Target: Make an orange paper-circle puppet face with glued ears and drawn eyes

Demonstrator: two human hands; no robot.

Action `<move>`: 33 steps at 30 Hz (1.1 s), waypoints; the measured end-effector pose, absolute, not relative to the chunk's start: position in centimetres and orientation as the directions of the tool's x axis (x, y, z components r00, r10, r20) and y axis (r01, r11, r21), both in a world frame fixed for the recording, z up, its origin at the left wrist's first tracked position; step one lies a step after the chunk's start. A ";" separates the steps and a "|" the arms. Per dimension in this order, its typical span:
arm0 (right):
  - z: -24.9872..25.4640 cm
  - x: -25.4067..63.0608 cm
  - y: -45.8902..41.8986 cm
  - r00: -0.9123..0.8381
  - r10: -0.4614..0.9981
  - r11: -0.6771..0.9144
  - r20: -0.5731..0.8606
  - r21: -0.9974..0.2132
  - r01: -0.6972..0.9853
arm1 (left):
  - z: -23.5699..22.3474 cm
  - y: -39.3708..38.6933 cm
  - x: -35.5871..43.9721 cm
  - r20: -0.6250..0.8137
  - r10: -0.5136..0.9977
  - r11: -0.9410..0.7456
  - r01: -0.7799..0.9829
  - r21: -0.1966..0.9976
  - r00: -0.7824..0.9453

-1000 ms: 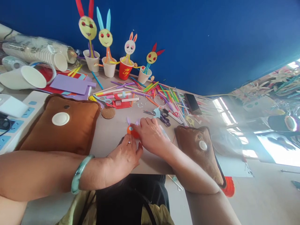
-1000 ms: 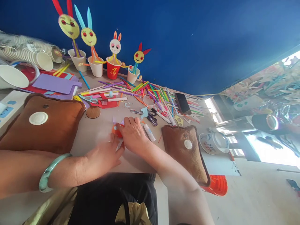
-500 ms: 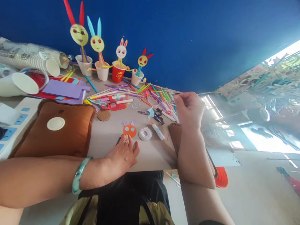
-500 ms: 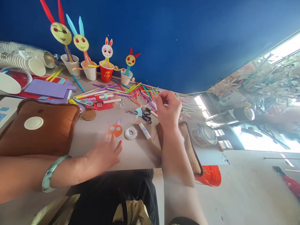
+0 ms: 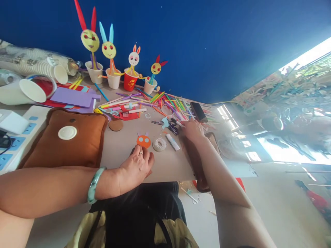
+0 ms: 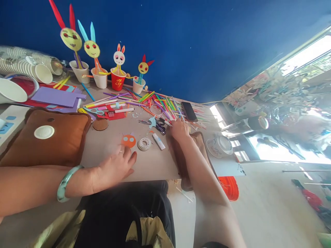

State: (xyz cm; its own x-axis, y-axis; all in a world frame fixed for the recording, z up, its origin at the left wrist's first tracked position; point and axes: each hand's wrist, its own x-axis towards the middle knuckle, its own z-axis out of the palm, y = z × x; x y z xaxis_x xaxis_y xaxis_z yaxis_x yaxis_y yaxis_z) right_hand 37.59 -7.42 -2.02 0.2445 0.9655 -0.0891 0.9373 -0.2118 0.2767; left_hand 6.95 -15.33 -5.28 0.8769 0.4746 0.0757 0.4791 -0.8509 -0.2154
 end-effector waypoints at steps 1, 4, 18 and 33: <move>-2.4 38.0 -7.0 0.228 0.970 -0.198 -0.089 0.258 0.946 | -5.2 -15.3 6.9 0.070 0.476 -0.849 0.478 -0.225 0.877; -2.8 38.8 -6.4 0.200 0.978 -0.181 -0.066 0.220 0.958 | -4.9 -15.3 7.0 0.048 0.476 -0.846 0.472 -0.248 0.878; -3.0 28.2 -16.7 0.041 0.970 0.071 0.241 -0.440 0.895 | -3.8 -14.8 6.9 0.046 0.475 -0.868 0.476 -0.138 0.879; -3.5 27.4 -17.3 0.140 0.958 0.036 0.252 -0.585 0.810 | -5.1 -11.9 4.6 0.231 0.363 -0.932 0.354 0.083 0.903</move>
